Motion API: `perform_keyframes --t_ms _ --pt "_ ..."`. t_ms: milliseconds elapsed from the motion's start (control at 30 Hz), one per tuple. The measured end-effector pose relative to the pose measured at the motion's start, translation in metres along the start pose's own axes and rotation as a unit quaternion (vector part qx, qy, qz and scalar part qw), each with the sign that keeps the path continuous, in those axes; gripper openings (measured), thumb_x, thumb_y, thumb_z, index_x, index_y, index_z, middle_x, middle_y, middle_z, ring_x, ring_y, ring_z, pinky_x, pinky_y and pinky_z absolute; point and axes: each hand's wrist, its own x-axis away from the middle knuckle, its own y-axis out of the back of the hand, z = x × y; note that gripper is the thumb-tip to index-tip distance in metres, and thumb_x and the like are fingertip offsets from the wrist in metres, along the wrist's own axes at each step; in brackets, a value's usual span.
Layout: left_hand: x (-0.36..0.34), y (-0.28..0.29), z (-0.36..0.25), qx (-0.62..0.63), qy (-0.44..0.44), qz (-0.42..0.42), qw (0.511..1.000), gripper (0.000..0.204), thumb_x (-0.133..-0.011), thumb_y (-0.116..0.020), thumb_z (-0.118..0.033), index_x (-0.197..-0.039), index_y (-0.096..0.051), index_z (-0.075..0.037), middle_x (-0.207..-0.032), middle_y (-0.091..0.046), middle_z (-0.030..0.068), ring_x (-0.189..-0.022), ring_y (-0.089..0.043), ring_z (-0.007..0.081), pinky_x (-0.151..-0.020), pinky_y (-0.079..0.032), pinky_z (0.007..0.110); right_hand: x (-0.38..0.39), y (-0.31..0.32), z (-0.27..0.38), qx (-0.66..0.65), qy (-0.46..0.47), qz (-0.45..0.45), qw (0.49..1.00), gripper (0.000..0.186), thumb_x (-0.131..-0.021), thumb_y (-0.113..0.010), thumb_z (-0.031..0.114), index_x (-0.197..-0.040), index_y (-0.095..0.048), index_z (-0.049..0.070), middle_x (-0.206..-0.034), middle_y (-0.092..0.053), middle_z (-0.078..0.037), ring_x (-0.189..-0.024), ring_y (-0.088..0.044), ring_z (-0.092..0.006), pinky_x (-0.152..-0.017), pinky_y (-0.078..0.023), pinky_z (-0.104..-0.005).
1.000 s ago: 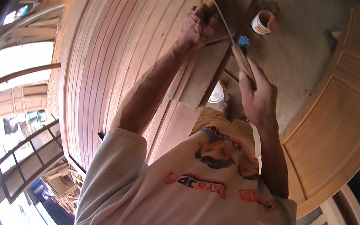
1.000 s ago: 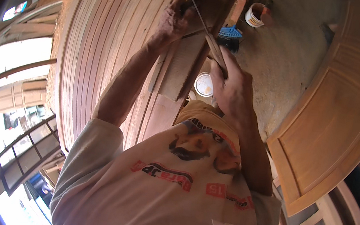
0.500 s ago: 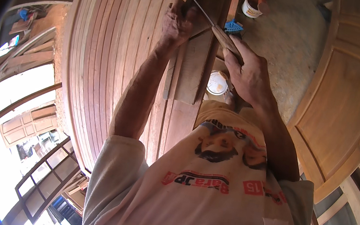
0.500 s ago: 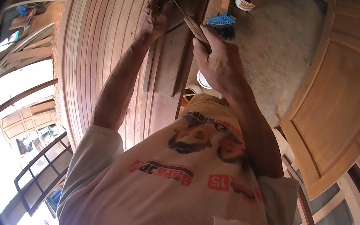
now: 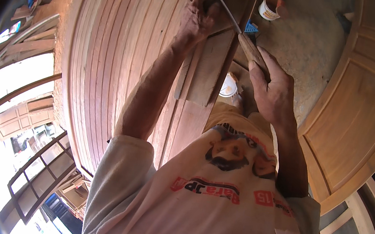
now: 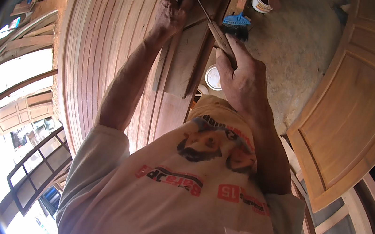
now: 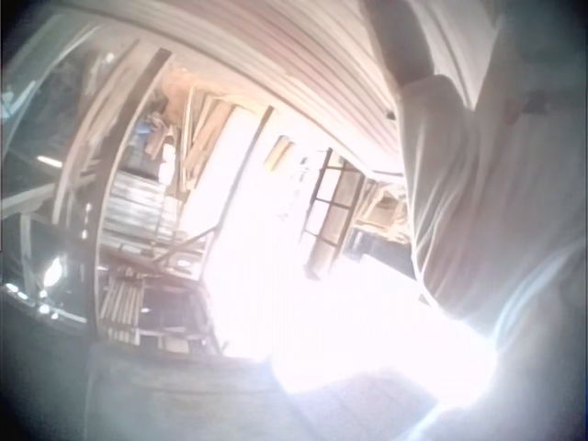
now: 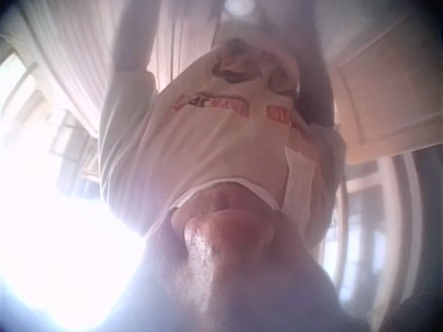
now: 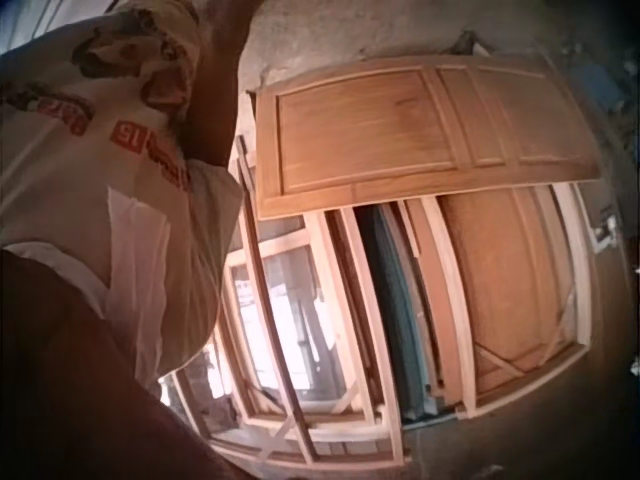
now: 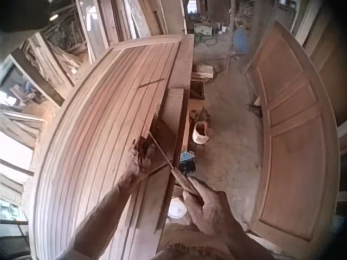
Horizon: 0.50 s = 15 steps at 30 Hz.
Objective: The person fits a long wooden trim piece into a groove on a large wooden door panel by hand, marks the piece with a pencil, and saws off the excess length with a hand saw.
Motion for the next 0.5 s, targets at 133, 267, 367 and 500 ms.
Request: perform_keyframes --t_ms 133,267,367,500 --pt "-0.004 0.001 -0.011 0.018 0.063 -0.004 0.998 0.038 -0.1 -0.066 -0.036 -0.114 -0.064 0.0 -0.106 -0.07 0.0266 -0.1 -0.067 0.0467 -0.086 -0.052 0.052 -0.006 0.012 0.013 -0.014 -0.064 0.05 0.997 0.039 -0.106 -0.064 0.016 -0.138 -0.063 -0.007 -0.094 -0.076 -0.023 -0.083 -0.077 -0.0244 -0.074 -0.06 -0.0379" --pt "0.0 0.001 -0.01 0.019 0.073 -0.022 0.997 0.04 -0.1 -0.067 -0.036 -0.115 -0.064 0.0 -0.105 -0.069 0.0285 -0.1 -0.067 0.0471 -0.084 -0.052 0.054 0.009 0.015 0.017 -0.016 -0.078 0.05 0.996 0.039 -0.106 -0.064 0.015 -0.139 -0.063 -0.006 -0.09 -0.076 -0.021 -0.081 -0.077 -0.0247 -0.074 -0.06 -0.0378" --pt "-0.004 0.001 -0.01 0.031 0.067 0.012 0.997 0.038 -0.098 -0.067 -0.034 -0.114 -0.06 0.0 -0.107 -0.068 0.0309 -0.108 -0.062 0.0506 -0.091 -0.052 0.058 0.008 0.009 0.007 -0.004 -0.035 0.026 0.999 0.04 -0.106 -0.064 0.017 -0.14 -0.064 -0.004 -0.089 -0.076 -0.022 -0.083 -0.079 -0.0269 -0.073 -0.06 -0.0398" --pt "-0.004 0.0 -0.012 0.026 0.081 0.005 0.996 0.036 -0.098 -0.068 -0.033 -0.112 -0.06 -0.001 -0.107 -0.067 0.0298 -0.106 -0.062 0.0507 -0.09 -0.052 0.058 -0.03 -0.008 0.005 0.04 -0.067 0.07 0.995 0.04 -0.106 -0.064 0.02 -0.14 -0.064 -0.001 -0.094 -0.076 -0.025 -0.087 -0.08 -0.0303 -0.075 -0.06 -0.0422"
